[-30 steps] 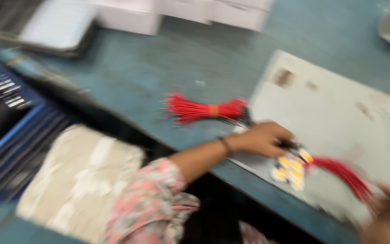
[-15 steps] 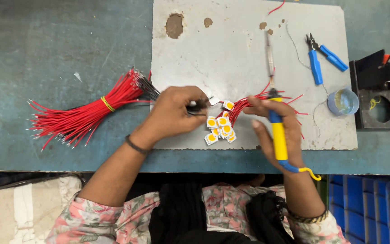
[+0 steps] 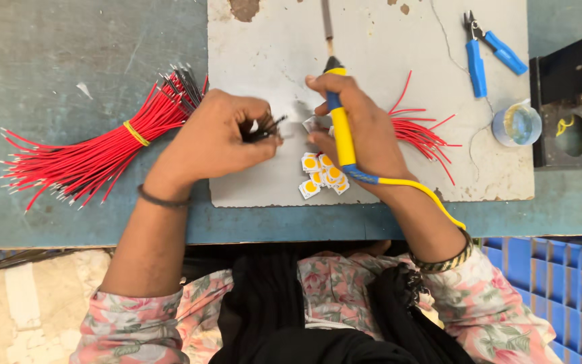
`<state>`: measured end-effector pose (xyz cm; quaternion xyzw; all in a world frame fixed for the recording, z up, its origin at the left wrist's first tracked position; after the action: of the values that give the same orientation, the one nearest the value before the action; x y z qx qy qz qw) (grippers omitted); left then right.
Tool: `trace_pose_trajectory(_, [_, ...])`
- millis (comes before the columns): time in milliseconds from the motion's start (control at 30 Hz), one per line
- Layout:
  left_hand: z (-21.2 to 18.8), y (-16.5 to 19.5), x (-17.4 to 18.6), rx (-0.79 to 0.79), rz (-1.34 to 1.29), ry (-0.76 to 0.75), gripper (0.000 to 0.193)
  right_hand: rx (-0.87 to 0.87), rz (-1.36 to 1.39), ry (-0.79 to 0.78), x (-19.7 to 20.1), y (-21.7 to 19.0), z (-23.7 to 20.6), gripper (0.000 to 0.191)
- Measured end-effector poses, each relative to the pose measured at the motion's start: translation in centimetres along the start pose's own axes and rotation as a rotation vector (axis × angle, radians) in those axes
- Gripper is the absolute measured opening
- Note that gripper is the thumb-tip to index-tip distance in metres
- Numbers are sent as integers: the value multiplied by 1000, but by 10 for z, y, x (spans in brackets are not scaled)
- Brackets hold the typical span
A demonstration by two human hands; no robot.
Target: The person solders red and black wires onto small square LED COB chips on a workbench using a soldering iron, then gathers a bundle of black wires, trims and strips their ends with pliers, dips the stripped ends into a small cup of flux or solder paste, and resumes soldering the wires to the LED pads.
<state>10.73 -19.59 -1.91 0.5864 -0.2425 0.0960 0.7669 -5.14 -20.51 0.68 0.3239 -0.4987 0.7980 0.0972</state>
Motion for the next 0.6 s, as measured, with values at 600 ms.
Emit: trace_pose_trajectory(600, [-2, 16, -4, -261, 151, 52, 25, -5, -2, 40, -14, 8, -5, 63])
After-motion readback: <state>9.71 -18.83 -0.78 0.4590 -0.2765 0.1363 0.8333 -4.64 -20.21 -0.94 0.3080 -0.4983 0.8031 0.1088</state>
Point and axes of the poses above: each hand's wrist, its own z-axis towards the middle knuckle, its own x-axis out of the back of the hand, y = z × x, the point moved 10 cm from there along z, towards the middle knuckle, and after that the axes turned 7 degrees about y, right-handed, at the moved point
